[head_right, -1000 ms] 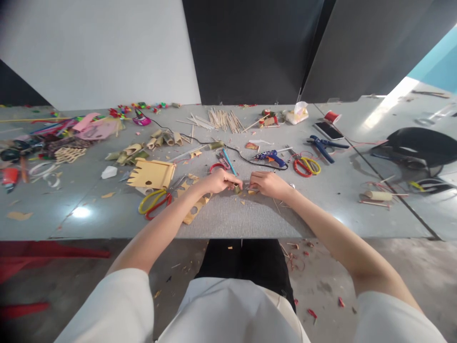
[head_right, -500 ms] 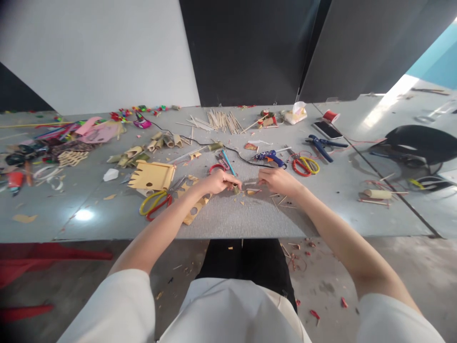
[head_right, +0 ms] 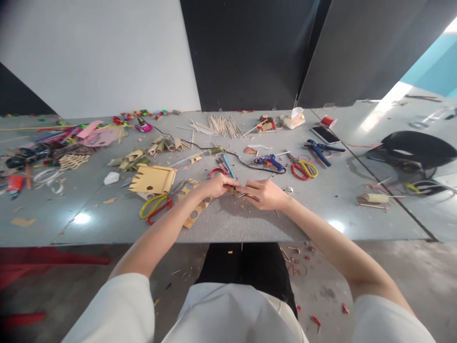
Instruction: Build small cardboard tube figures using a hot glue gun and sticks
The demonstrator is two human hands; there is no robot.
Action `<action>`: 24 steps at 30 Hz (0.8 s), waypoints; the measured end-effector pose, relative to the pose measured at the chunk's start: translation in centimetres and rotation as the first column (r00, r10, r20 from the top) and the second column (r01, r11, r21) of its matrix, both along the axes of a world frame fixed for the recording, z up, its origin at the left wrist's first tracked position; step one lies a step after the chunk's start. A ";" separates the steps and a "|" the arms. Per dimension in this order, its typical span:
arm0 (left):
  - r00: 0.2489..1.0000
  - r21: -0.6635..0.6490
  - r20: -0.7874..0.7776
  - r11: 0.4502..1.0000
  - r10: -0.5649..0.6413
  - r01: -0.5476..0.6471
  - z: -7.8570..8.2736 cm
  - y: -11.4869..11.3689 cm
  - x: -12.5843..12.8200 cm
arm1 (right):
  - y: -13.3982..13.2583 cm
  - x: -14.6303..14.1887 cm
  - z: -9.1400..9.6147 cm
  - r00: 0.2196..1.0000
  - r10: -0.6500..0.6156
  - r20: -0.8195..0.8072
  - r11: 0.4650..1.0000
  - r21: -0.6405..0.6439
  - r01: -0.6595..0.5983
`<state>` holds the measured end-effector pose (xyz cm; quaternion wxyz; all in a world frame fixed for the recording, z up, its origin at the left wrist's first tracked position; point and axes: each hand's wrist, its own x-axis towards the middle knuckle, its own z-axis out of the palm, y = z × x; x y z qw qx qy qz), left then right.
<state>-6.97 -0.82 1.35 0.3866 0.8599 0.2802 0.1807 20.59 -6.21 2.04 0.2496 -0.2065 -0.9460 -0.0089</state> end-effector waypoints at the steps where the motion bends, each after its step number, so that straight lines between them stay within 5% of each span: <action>1: 1.000 -0.001 0.003 1.000 -0.006 0.006 0.0 0.0 0.0 | -0.1 -0.2 -0.2 1.000 0.003 0.024 0.999 0.031 -0.004; 10: 0.999 -0.057 0.002 0.998 0.034 -0.034 -0.2 0.1 0.1 | -0.5 -0.7 -0.7 0.996 -0.005 0.094 0.999 0.036 0.001; 24: 0.990 -0.153 0.129 0.985 -0.059 0.078 0.8 -0.6 -0.3 | -0.6 -0.7 0.0 0.994 0.006 0.111 0.999 -0.042 -0.002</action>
